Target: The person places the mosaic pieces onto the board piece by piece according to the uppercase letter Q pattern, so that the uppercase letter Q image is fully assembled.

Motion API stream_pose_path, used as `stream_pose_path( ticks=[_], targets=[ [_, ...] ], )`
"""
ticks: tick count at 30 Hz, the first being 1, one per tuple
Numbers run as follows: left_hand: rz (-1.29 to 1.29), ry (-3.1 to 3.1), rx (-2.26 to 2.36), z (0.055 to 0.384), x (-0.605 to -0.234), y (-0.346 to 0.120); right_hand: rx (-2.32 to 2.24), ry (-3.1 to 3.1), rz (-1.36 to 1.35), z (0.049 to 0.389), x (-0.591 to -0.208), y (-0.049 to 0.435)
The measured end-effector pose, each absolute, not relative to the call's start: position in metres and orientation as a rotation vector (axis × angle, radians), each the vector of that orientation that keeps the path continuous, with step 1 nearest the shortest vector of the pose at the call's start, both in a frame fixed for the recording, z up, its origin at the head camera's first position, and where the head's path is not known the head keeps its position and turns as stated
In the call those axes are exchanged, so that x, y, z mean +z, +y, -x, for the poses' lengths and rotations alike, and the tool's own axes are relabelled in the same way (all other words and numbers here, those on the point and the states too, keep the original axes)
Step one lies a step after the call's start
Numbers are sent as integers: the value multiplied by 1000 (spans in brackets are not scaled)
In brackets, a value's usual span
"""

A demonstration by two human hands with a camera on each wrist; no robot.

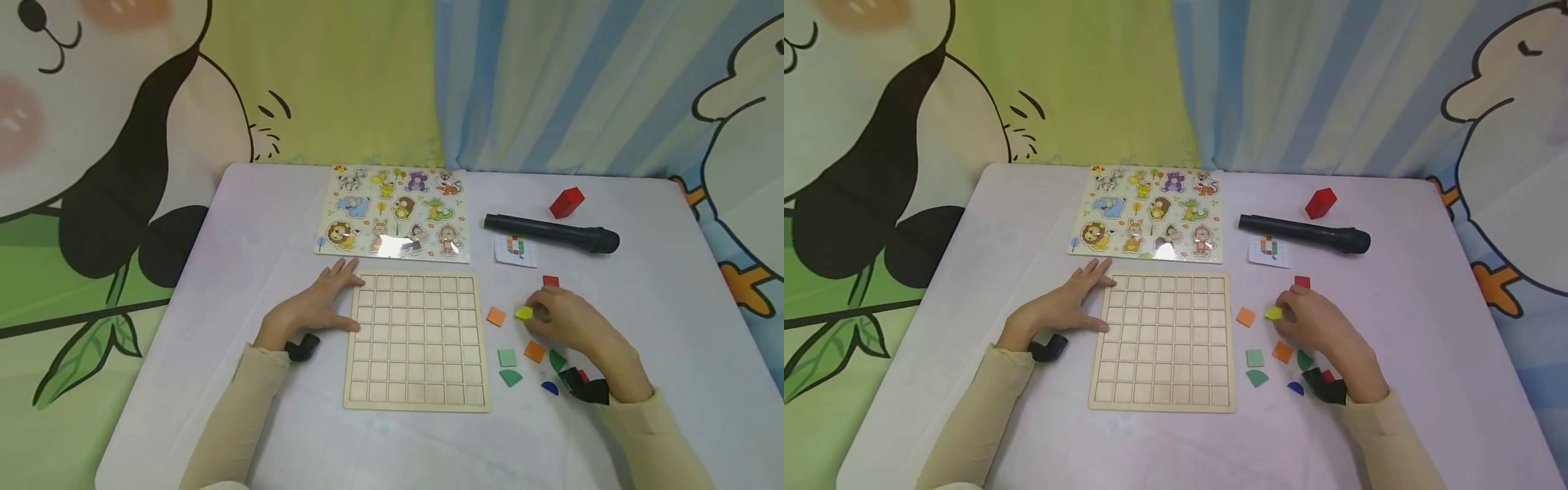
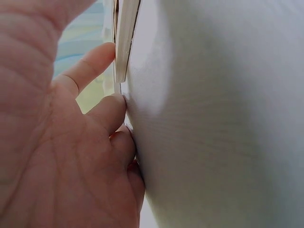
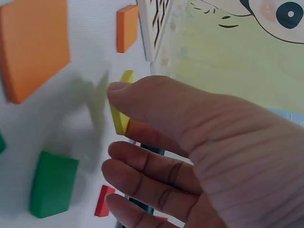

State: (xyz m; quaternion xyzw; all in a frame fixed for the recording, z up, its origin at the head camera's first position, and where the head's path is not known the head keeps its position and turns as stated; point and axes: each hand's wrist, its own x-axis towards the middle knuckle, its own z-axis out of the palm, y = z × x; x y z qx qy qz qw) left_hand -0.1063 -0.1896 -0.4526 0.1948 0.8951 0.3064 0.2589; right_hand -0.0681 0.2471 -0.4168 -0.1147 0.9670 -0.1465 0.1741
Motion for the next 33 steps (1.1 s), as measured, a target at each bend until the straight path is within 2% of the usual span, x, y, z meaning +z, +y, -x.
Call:
stream_pose_path(
  ticks=[12,24,33],
  targets=[
    [-579,2424,823,110,-455,-189,-401,2764,509,86,-396,204],
    [-605,2436,815,110,-457,-193,-476,2744,925,103,-406,138],
    [-611,2428,818,110,-458,-194,-452,2681,1051,111,-412,94]
  ],
)
